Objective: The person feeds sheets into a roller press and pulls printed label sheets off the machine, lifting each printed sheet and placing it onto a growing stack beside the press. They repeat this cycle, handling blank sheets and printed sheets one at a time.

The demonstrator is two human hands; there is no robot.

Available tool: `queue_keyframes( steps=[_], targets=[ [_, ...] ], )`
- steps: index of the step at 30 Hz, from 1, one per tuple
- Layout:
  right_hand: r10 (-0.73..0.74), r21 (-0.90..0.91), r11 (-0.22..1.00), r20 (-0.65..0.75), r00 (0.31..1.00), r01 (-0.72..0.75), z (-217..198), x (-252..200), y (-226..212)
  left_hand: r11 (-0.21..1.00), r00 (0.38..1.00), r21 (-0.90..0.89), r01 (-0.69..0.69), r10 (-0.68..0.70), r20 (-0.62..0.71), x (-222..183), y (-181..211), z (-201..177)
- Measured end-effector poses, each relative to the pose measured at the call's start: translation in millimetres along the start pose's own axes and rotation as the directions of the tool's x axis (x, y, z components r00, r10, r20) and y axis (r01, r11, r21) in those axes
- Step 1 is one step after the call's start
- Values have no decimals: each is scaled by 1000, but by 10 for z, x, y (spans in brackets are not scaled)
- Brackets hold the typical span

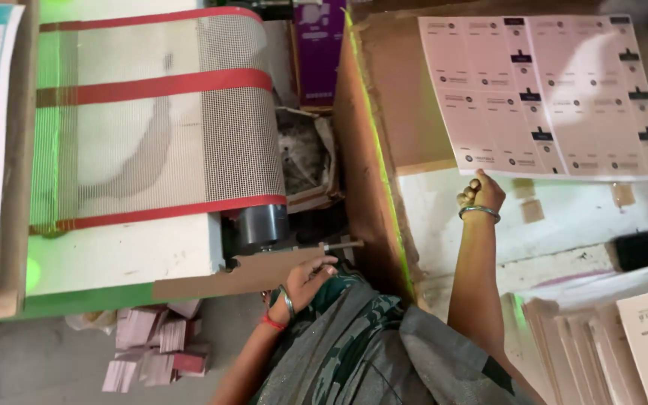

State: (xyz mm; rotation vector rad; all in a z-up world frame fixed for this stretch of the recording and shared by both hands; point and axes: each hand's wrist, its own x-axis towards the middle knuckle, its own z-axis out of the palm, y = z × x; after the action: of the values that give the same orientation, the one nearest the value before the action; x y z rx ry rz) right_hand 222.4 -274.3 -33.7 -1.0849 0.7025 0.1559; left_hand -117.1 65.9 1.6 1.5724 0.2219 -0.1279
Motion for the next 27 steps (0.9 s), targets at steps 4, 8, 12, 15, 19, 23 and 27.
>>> queue_keyframes(
  steps=[4,8,12,15,19,23,27],
  targets=[
    [-122,48,992,186,975,115,449,-432,388,994,996,-67,-86,85,-11,322,-96,131],
    [-77,-38,994,411,909,101,636,-1255,1262,951,992,-284,-122,109,-59,790,30,344],
    [-39,-61,996,442,896,73,647,-2057,1799,916,981,-368,-157,102,-165,805,74,399],
    [46,-115,993,485,873,12,533,-2195,1897,914,959,-381,-139,27,-283,719,-101,291],
    [56,-47,998,392,918,-40,154,-2045,1728,831,931,-533,-158,-55,-360,488,-51,-152],
    [-84,144,988,181,980,58,-514,-1548,1488,837,871,-503,-218,-65,-486,170,50,-729],
    [-240,168,965,258,936,201,-600,-1806,1284,850,828,-478,-222,-95,-553,-69,-128,-1141]
  ],
)
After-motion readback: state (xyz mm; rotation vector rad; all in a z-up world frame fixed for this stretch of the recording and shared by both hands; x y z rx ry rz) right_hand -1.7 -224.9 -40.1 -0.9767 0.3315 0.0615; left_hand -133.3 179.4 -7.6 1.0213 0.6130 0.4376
